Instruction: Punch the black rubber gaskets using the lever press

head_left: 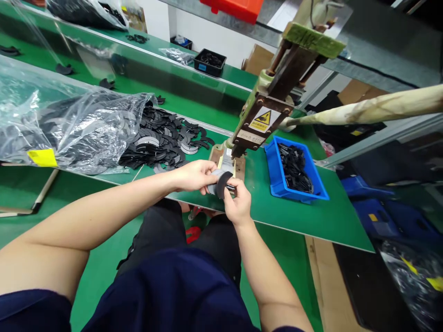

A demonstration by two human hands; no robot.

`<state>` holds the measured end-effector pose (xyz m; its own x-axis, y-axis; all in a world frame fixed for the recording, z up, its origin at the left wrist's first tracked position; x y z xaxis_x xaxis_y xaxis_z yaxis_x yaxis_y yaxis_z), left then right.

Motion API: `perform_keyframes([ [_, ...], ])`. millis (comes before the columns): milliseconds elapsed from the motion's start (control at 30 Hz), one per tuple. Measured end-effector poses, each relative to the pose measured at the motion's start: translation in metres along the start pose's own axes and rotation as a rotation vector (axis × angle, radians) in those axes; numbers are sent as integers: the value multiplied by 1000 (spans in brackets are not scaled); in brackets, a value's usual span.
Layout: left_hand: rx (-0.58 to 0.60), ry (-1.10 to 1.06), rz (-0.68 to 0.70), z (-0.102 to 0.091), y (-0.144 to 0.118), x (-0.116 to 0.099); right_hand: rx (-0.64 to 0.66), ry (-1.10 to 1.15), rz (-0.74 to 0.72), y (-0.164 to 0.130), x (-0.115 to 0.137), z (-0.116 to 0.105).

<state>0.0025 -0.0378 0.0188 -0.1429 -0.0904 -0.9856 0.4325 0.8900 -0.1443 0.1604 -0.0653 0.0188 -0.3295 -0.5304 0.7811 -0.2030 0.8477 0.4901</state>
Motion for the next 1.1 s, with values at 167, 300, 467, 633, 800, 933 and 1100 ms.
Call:
perform_keyframes([
  [167,-183,188,108,-14,-11,-9,45,-87,-92,-3,11,-9],
  [300,-322,508,356,-8,-29,-42,66,-123,-132,-7,11,-8],
  [467,-222,641,326,13,-27,-42,65,-151,-149,-5,12,-9],
  [633,-202,549,269,14,-23,-36,43,-133,-185,-7,17,-12],
  [800,-154,322,168,13,-18,-20,-26,-68,-181,-13,16,-17],
  [933,-175,100,140,11,-19,-16,-79,-4,-132,-15,9,-24],
  [1100,75,-99,22,22,-6,3,-41,23,-60,-9,-9,-30],
])
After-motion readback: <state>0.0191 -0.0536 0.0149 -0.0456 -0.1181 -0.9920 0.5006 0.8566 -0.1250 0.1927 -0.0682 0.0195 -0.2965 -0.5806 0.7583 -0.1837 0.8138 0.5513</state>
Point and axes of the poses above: each hand's wrist, its own y-axis towards the middle knuckle, its own z-axis out of the palm, x = y × z, the point moved 9 cm from there along y, towards the middle knuckle, and after that the axes turned 4 degrees about z, right-handed, at the moved point
